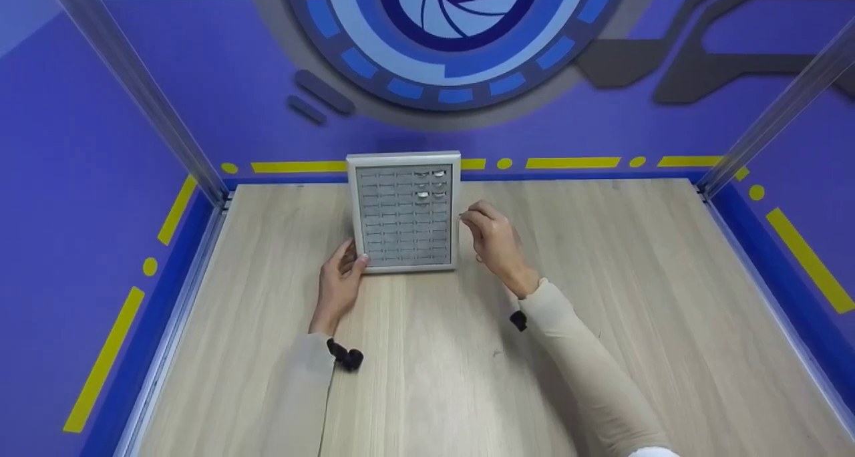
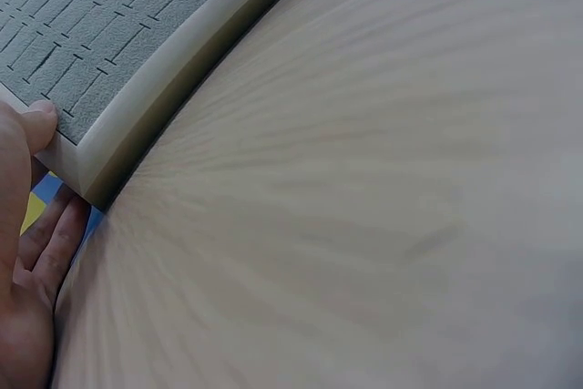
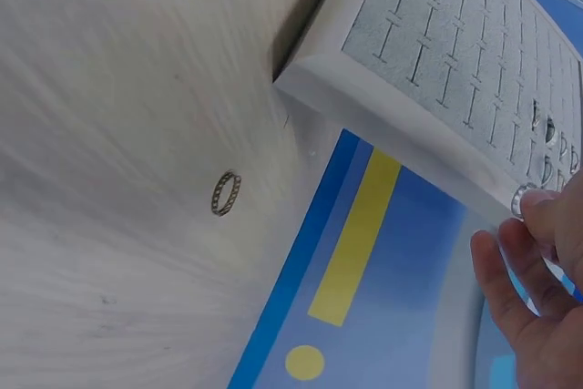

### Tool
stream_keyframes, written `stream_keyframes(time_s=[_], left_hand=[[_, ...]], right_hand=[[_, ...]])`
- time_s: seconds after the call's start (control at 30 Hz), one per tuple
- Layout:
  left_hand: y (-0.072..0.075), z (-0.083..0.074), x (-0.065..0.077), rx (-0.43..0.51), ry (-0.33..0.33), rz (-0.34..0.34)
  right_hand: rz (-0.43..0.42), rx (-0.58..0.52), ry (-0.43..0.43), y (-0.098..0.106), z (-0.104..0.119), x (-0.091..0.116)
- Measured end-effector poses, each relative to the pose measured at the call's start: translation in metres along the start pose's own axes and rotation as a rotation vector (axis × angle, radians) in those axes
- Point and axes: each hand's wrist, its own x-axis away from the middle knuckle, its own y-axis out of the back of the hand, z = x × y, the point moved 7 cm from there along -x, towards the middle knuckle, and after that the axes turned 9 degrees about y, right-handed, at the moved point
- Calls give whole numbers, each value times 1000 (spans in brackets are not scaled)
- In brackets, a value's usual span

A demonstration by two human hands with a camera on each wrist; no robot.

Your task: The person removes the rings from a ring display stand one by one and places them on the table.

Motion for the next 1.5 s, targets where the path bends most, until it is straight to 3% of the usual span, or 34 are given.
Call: stream_keyframes(time_s=[0.23,0.37,0.6,0.83,1.13,1.5], left_hand=[[1,-1,-1,4,-8,10],[1,-2,-1,-1,-9,12],[1,-4,-2,9,-23,11],[1,-3,-1,14,-16,14],[1,-2,-1,13,-12,13],[1,-1,0,13,-20,0]], right_hand=[[-50,-63,33,2,-7,10],[-16,-63,2,2,-12,16],[16,45,-11,6,-19,26],[42,-6,-28,7,-25,36],[106,-38,-147,10,-40,56],[123,-13,-117,8,-47,67]])
